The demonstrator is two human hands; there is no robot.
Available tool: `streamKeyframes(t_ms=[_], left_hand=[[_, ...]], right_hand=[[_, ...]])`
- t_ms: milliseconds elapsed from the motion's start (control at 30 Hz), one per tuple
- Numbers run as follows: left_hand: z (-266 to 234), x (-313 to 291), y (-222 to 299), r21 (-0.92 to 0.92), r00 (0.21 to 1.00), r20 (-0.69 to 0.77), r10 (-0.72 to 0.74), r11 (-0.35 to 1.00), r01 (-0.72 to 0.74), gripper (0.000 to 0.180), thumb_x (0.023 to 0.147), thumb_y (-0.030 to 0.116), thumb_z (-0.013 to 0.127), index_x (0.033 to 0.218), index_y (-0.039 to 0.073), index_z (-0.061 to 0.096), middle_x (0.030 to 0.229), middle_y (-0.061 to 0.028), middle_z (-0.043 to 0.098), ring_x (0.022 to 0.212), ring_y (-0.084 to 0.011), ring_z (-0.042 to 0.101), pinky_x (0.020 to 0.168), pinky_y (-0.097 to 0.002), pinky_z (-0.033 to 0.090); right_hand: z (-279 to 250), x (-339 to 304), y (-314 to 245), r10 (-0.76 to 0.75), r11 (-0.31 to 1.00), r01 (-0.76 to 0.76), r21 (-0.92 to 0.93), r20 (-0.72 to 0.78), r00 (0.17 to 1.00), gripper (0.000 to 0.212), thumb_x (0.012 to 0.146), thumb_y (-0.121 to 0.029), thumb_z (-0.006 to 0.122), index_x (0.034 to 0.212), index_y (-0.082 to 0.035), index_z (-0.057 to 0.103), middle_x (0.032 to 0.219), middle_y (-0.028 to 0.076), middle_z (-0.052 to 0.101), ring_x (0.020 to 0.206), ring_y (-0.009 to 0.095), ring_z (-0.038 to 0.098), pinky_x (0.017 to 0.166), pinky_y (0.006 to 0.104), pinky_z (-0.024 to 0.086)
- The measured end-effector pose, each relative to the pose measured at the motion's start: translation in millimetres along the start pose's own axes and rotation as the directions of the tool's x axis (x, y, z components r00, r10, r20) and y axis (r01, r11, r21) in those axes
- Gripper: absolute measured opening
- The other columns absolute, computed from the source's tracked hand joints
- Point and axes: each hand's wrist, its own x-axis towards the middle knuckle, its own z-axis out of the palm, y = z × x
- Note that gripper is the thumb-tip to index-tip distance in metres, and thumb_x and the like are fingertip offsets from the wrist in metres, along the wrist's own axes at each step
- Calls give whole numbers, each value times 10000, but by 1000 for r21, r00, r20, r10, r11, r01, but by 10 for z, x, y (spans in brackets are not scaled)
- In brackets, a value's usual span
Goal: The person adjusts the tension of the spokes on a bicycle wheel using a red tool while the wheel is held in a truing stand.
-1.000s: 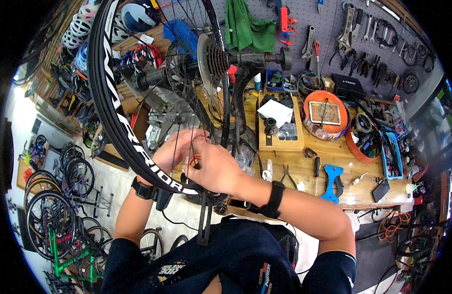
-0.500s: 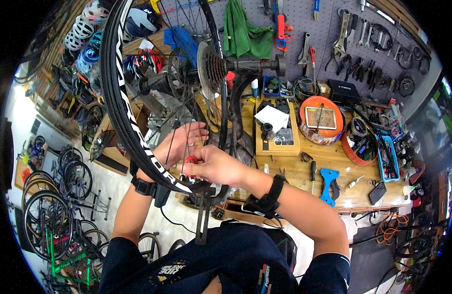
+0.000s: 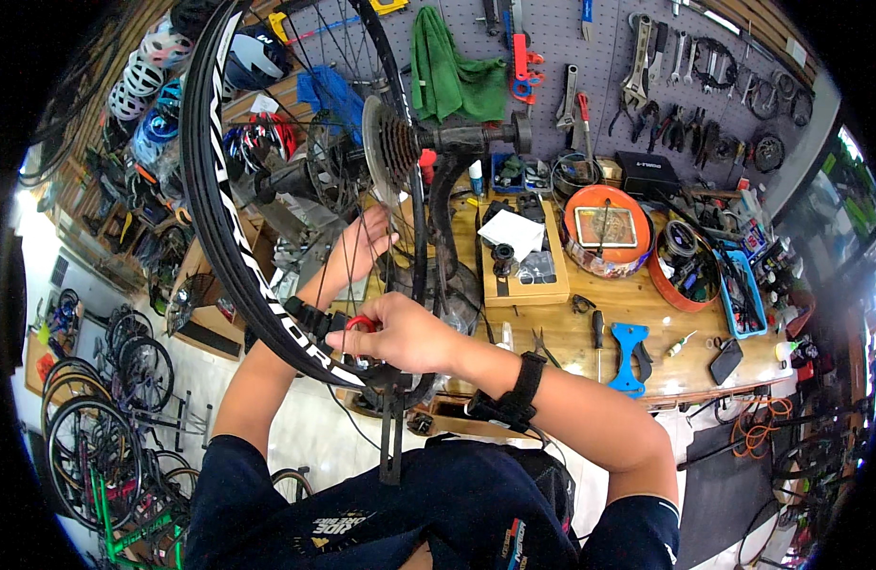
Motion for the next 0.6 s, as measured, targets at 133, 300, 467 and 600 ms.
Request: streamKeyframes(t_ms=[133, 300, 467, 600], left_hand=[[36, 28, 178, 134, 994, -113, -4, 991, 19, 348, 889, 29, 619, 1187, -73, 470, 1071, -160, 618, 1010, -218, 630, 885, -326, 504], [5, 26, 226, 108, 995, -104, -12, 994, 23, 281, 883, 16, 615, 1125, -72, 503, 1010, -149, 646, 970, -220, 649, 861, -318, 513], [3, -71, 473, 126, 993, -97, -69, 989, 81, 346, 953, 190, 585, 1166, -65, 488, 1102, -167, 646, 994, -235, 651, 849, -334, 516], [-174, -330, 926, -570, 882, 33, -470, 716, 403, 559, 1024, 428, 384, 1367, -13, 349, 1248, -127, 595, 1070, -243, 620, 896, -339, 489]], right_hand=[[-1, -26, -156, -19, 999, 18, 45, 18, 1000, 482, 848, -459, 718, 709, -4, 640, 585, -1, 518, 551, 86, 447, 499, 279, 378], [24, -61, -305, 47, 998, -47, 34, 19, 999, 435, 858, -409, 720, 769, 10, 644, 623, 20, 549, 584, 99, 480, 540, 285, 413], [128, -18, -196, -35, 999, 38, 36, -92, 995, 131, 891, -108, 644, 908, 17, 608, 725, 19, 595, 666, 77, 502, 619, 254, 439], [122, -11, -87, 45, 989, -58, -137, -94, 995, 199, 833, -119, 685, 959, 20, 618, 755, 78, 625, 692, 148, 562, 670, 315, 472]])
